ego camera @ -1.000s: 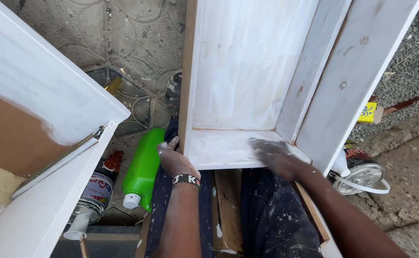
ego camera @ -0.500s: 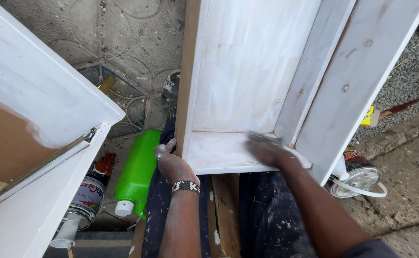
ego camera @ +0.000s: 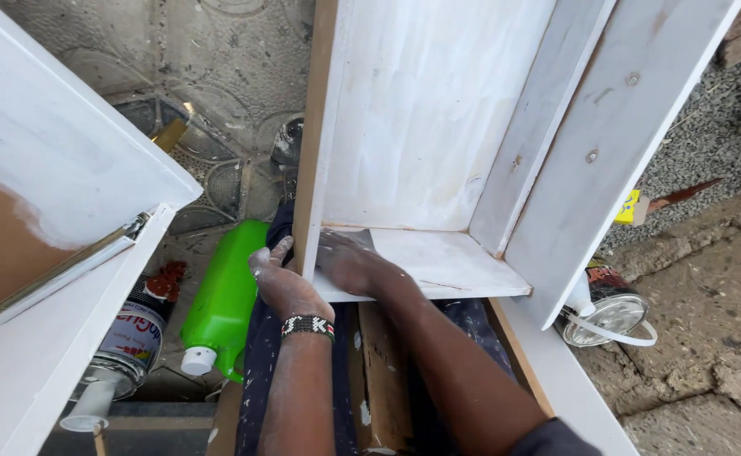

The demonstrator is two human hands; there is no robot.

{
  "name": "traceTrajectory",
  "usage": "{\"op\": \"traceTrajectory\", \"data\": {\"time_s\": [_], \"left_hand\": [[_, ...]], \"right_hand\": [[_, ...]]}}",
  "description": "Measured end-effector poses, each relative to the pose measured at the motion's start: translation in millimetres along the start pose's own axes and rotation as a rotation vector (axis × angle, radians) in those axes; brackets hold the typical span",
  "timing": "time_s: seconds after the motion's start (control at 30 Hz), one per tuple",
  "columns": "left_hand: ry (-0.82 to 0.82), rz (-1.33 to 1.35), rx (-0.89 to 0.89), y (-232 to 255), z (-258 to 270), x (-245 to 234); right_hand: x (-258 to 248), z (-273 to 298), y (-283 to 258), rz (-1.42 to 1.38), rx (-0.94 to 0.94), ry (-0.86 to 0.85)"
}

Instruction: Sanding the surfaces of a white wooden drawer using a sanding block.

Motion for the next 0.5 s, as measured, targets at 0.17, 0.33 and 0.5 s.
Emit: {"op": "traceTrajectory", "data": {"time_s": [0.17, 0.33, 0.5], "left_hand": [[0.017, -0.078, -0.064, -24, -32, -7], [-0.014, 0.007, -0.046, -4, -4, 0], [-0.006, -0.004, -0.025, 1, 1, 1]], "right_hand": [[-45, 164, 149, -0.288, 0.652, -0.251], [-35, 64, 53, -0.515, 0.572, -0.286], [-28, 75, 85, -0.404, 0.317, -0.209]]}}
Point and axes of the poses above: each hand's wrist, its own z-axis away from the middle knuckle, its own x-axis out of the palm, y = z × x, the point moved 8 cm from there along -z, towards the middle knuckle, and after that the axes turned 4 degrees about -z, right-handed, at the moved point
